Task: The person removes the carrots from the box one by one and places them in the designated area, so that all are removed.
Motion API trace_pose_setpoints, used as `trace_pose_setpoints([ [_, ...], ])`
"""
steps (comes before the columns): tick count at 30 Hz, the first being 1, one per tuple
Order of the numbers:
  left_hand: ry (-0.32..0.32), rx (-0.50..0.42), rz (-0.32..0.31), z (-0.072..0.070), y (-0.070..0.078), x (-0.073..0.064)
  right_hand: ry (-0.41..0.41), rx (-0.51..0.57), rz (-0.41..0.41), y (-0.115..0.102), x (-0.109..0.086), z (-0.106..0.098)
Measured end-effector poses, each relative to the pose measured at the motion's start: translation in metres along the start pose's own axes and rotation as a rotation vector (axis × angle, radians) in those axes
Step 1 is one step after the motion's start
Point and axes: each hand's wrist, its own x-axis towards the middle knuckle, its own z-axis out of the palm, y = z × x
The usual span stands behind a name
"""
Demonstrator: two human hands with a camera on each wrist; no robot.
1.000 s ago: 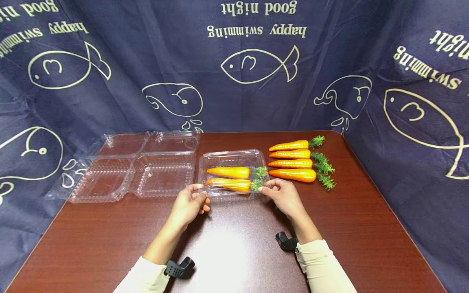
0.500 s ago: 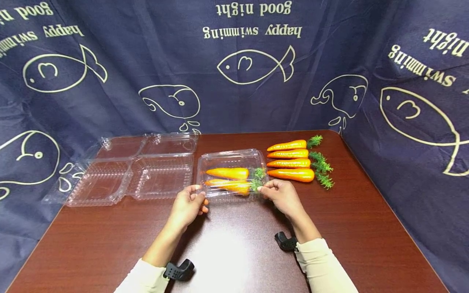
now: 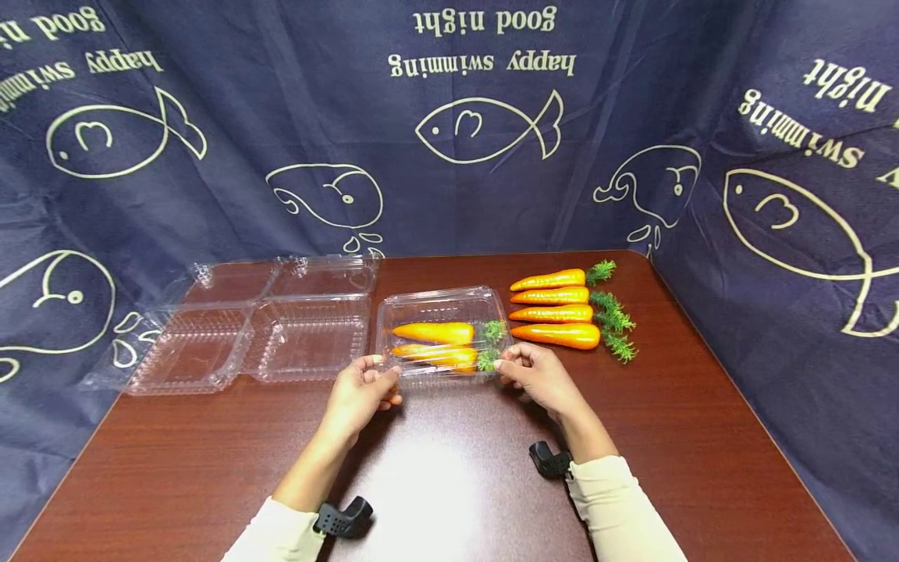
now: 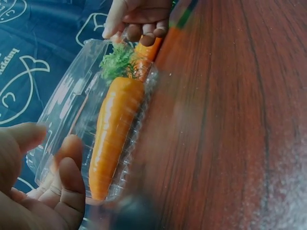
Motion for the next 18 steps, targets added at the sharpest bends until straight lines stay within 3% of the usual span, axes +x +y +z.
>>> trace_pose_setpoints([
  [5, 0.014, 0.135, 0.056, 0.0022, -0.0022, 0.0002, -0.031, 0.031, -0.006, 0.0011, 0.0001, -0.0004],
  [12, 0.089, 0.318, 0.091, 0.0045, -0.0004, 0.0004, -0.043, 0.026, -0.016, 0.0016, 0.0011, 0.0014],
  [18, 0.108, 0.332, 0.100, 0.0037, -0.0011, 0.0023, -0.079, 0.016, -0.033, 0.0029, -0.0004, 0.0011],
])
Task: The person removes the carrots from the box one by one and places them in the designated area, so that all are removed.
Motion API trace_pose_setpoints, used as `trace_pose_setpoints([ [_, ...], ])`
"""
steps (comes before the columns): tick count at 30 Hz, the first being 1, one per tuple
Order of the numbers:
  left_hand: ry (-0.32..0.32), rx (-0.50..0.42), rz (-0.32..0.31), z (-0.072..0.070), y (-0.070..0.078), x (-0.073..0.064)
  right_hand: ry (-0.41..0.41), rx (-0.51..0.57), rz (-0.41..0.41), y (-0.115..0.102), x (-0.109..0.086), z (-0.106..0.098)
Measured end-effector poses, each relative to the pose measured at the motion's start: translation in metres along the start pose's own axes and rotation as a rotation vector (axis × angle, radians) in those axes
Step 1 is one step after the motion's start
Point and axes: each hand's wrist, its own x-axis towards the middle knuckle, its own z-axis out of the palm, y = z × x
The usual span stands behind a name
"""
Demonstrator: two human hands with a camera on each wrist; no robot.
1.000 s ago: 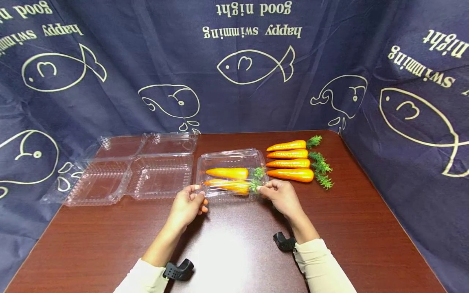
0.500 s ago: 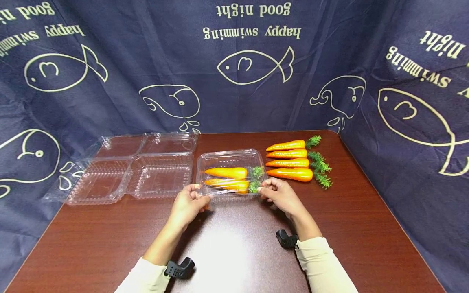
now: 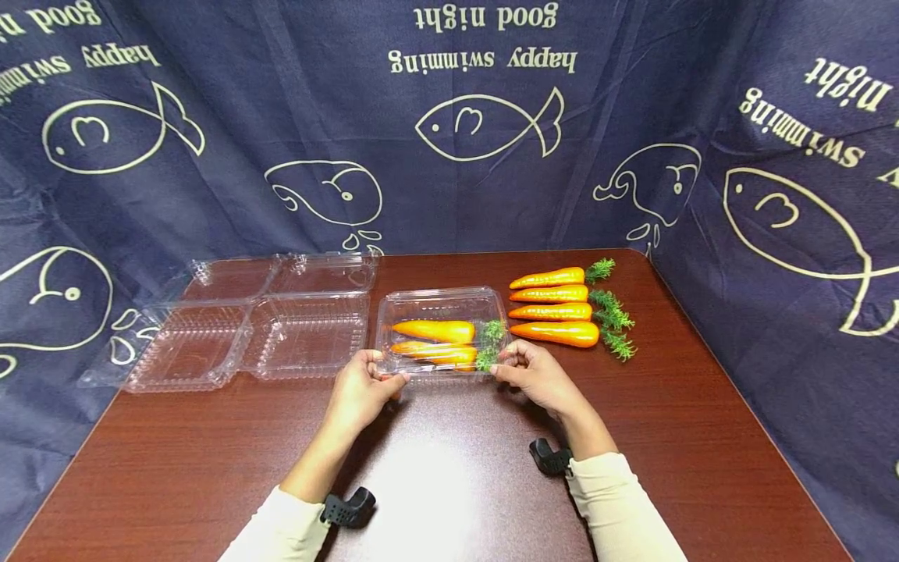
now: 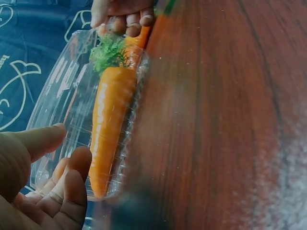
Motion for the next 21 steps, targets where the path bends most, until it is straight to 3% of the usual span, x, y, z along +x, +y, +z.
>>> trace_pose_setpoints([
  [4, -0.028, -0.045, -0.008, -0.002, -0.002, 0.002, -0.009, 0.012, -0.001, 0.002, 0.000, 0.002],
  [7, -0.043, -0.058, -0.019, -0.003, -0.003, 0.000, 0.031, -0.017, 0.007, 0.001, -0.001, 0.005],
  [10, -0.040, -0.062, -0.031, -0.002, -0.001, -0.001, 0.107, -0.141, -0.018, -0.004, -0.001, 0.007],
  [15, -0.060, -0.138, -0.062, 0.000, 0.001, 0.001, 0.225, -0.453, -0.158, -0.009, -0.001, 0.008],
  [18, -0.083, -0.223, -0.102, 0.002, 0.003, 0.001, 0.239, -0.541, -0.226, -0.011, -0.002, 0.007],
  [21, -0.094, -0.274, -0.115, 0.001, 0.004, 0.001, 0.238, -0.565, -0.250, -0.012, -0.002, 0.008],
])
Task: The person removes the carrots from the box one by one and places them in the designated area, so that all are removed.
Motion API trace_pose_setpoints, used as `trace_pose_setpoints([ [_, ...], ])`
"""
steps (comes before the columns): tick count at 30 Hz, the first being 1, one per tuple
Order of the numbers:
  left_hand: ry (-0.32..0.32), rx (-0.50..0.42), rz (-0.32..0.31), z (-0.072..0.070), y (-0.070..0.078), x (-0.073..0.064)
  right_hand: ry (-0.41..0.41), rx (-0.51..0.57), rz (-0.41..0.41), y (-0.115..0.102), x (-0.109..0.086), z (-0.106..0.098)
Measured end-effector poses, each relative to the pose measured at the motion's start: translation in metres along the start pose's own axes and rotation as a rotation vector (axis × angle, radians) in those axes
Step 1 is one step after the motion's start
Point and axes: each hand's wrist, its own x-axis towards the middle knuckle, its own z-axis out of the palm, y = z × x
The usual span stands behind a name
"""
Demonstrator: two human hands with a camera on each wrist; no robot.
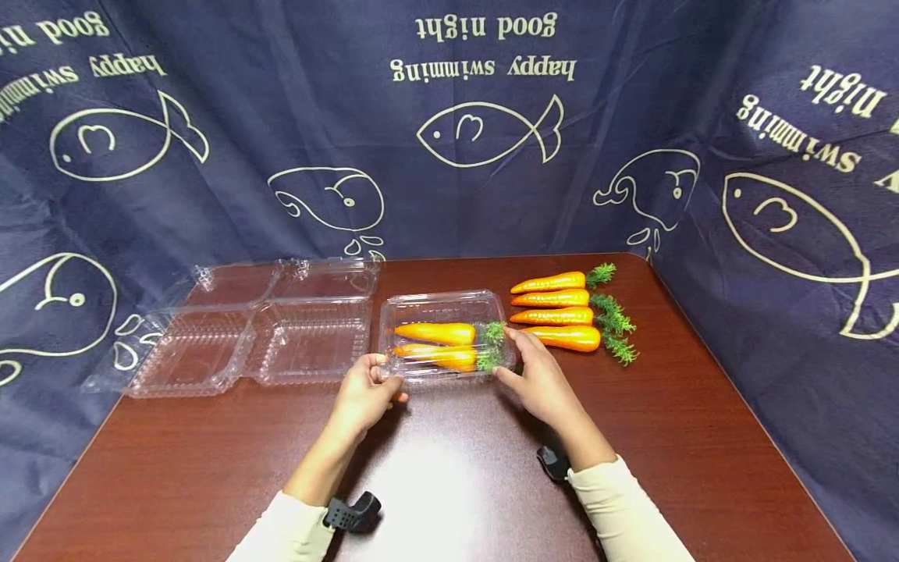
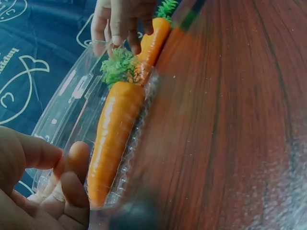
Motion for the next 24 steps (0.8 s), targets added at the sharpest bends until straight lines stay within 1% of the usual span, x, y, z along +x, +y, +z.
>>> trace_pose_setpoints([
  [3, 0.001, -0.009, -0.005, -0.001, 0.000, -0.002, -0.019, -0.012, -0.001, -0.001, 0.000, 0.001],
  [6, 0.006, 0.002, -0.005, -0.002, 0.001, -0.002, -0.040, -0.025, -0.010, -0.001, 0.000, 0.000],
  [12, -0.013, 0.002, 0.005, -0.001, 0.000, 0.002, -0.024, -0.069, -0.033, 0.002, -0.003, -0.008],
  [14, -0.015, -0.009, -0.005, -0.002, 0.000, 0.003, -0.028, -0.080, -0.043, 0.003, -0.003, -0.009],
  [18, -0.025, -0.061, -0.036, -0.004, -0.002, 0.003, -0.029, -0.083, -0.066, 0.005, -0.003, -0.009],
  [21, -0.021, -0.076, -0.040, -0.005, -0.001, 0.003, -0.021, -0.085, -0.085, 0.005, -0.002, -0.010],
  [24, -0.007, -0.059, -0.026, -0.006, -0.001, 0.004, -0.017, -0.099, -0.103, 0.003, 0.002, -0.012],
])
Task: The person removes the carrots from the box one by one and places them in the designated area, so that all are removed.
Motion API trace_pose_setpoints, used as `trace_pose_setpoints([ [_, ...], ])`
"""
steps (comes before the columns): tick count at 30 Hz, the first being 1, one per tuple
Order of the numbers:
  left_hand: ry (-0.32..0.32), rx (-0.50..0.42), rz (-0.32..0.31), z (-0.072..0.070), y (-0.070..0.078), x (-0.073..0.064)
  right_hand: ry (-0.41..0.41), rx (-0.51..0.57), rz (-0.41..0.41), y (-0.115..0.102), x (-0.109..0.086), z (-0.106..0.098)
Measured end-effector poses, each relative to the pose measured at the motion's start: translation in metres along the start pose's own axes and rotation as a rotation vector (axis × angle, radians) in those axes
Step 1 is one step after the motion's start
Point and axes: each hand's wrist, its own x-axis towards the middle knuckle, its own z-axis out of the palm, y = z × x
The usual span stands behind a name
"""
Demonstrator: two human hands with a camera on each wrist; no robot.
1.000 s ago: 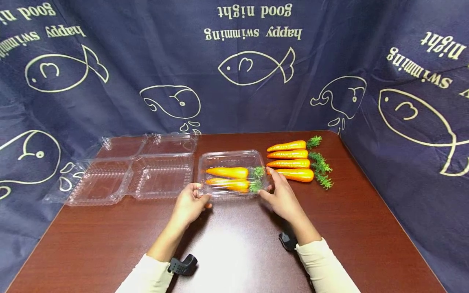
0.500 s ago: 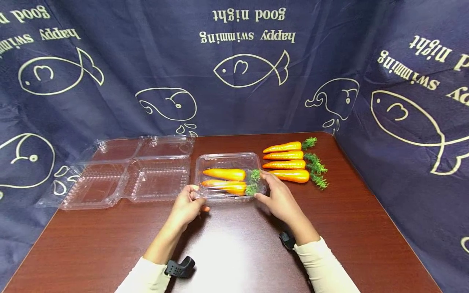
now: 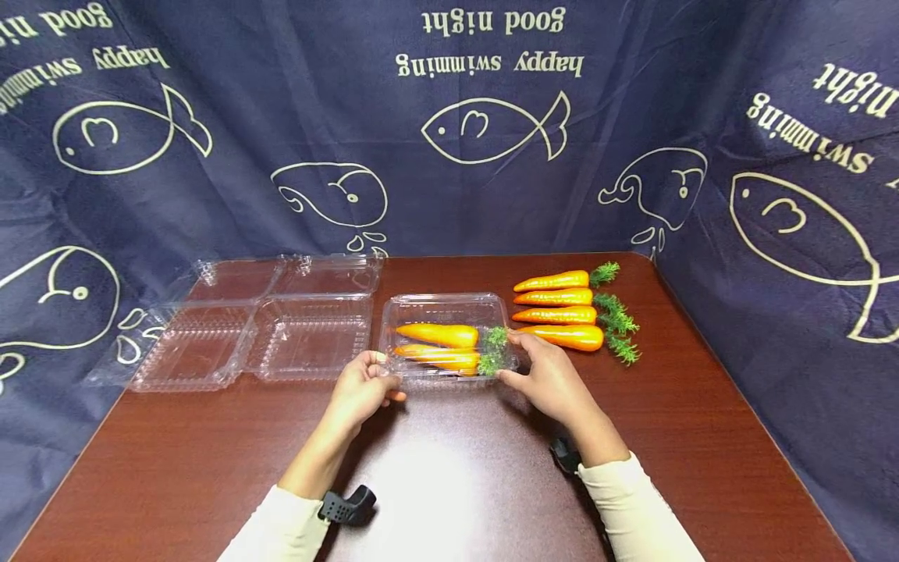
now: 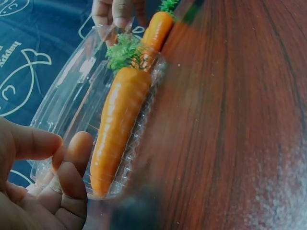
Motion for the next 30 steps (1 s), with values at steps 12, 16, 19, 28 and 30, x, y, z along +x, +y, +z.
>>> trace_pose_setpoints([
  [12, 0.021, 0.034, 0.056, 0.005, -0.003, 0.002, 0.002, -0.090, -0.074, -0.001, -0.004, -0.006],
  [16, 0.025, 0.050, 0.072, 0.002, -0.005, 0.000, 0.001, -0.084, -0.084, -0.002, -0.003, -0.007],
  [19, 0.009, 0.057, 0.083, 0.000, -0.006, -0.002, -0.008, -0.077, -0.073, -0.005, -0.001, -0.008],
  [28, -0.025, 0.164, 0.071, -0.007, -0.001, -0.008, 0.067, -0.023, -0.107, -0.009, 0.008, -0.014],
  [30, -0.025, 0.189, 0.068, -0.009, 0.000, -0.009, 0.085, -0.011, -0.121, -0.009, 0.010, -0.015],
])
